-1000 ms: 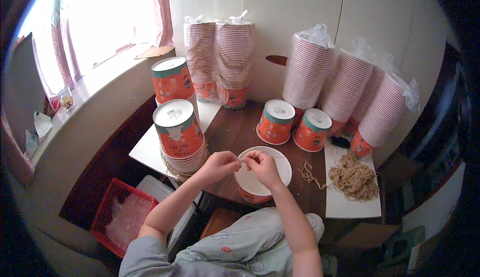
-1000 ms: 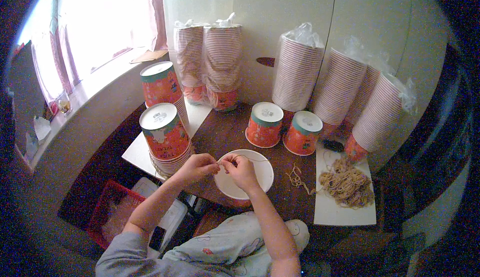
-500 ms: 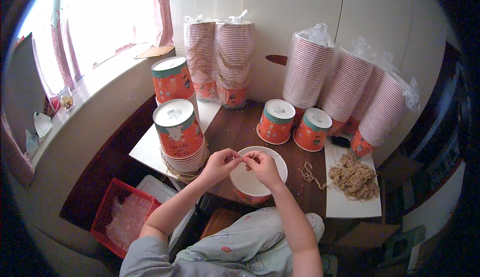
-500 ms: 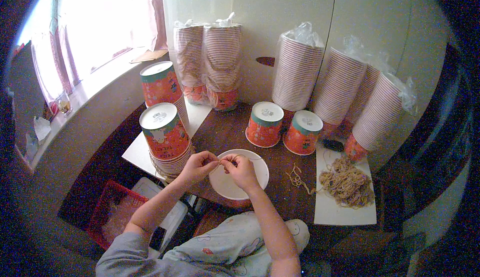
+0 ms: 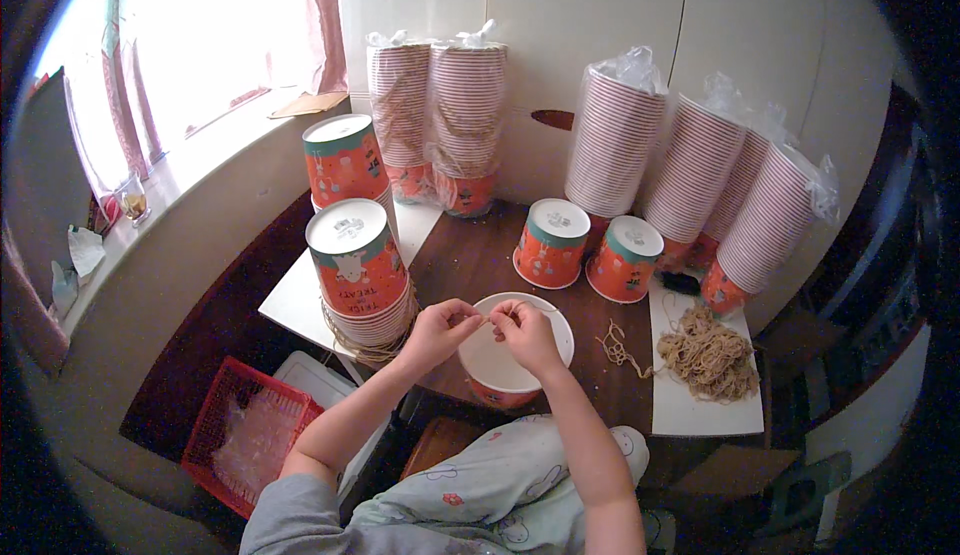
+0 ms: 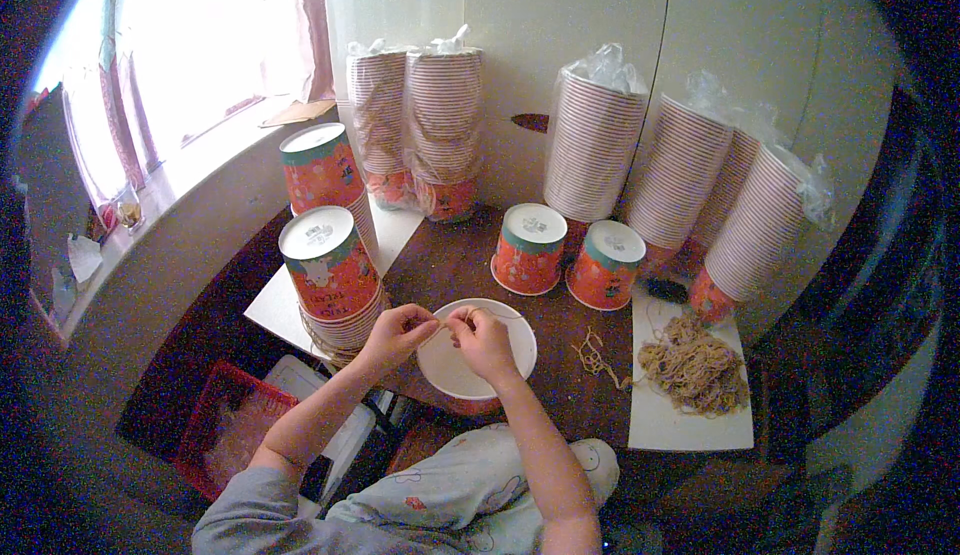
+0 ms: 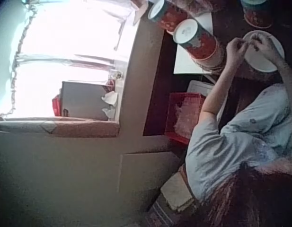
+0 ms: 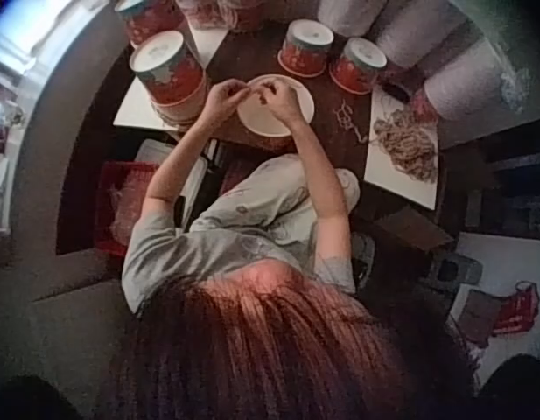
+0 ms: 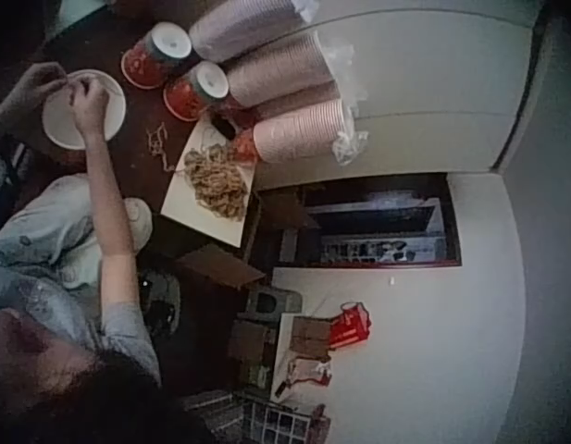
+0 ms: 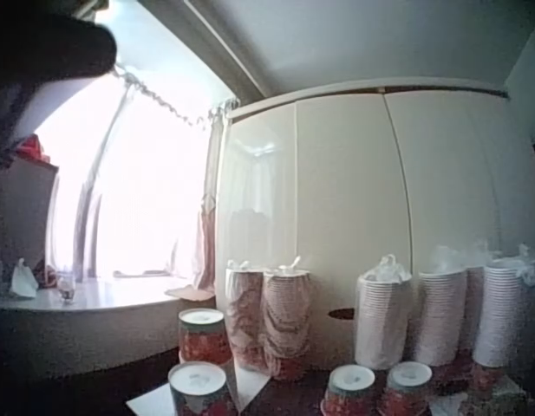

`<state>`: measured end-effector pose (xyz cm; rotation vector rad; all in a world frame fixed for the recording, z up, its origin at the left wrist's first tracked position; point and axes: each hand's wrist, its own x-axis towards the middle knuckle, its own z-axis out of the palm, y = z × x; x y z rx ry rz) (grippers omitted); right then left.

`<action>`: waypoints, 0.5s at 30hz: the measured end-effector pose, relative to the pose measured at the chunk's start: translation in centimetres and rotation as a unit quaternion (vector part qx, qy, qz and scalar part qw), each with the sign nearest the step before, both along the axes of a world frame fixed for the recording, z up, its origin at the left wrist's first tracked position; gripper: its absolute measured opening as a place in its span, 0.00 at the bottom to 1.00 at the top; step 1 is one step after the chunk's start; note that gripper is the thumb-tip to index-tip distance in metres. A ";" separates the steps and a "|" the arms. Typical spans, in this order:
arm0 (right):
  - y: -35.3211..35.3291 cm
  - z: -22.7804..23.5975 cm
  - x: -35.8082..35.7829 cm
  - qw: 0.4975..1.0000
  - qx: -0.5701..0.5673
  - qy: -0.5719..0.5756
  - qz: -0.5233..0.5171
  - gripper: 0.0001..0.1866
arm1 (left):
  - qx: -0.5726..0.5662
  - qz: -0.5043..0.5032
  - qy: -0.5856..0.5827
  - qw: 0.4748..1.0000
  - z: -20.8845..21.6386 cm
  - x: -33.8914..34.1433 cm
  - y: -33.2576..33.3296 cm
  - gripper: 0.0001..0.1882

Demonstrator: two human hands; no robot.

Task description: Threading and tying strings through holes in paper buckets to create handles for a holiday-themed product.

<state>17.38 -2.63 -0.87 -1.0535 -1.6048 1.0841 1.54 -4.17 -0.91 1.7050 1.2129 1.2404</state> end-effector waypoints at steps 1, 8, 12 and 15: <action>0.1 -0.2 0.0 1.000 0.007 0.009 -0.008 0.07 | 0.000 0.000 0.000 1.000 -0.1 0.0 0.0 0.09; 0.2 -0.3 0.1 1.000 0.017 0.008 -0.023 0.07 | -0.006 -0.008 0.015 1.000 -0.4 -0.2 0.0 0.10; 0.1 -0.1 0.0 1.000 0.018 0.011 -0.023 0.07 | 0.001 -0.009 0.020 1.000 -0.5 -0.4 0.0 0.10; 0.1 -0.2 0.0 1.000 0.004 0.013 -0.005 0.05 | -0.002 -0.017 0.009 1.000 -1.1 -0.5 0.2 0.09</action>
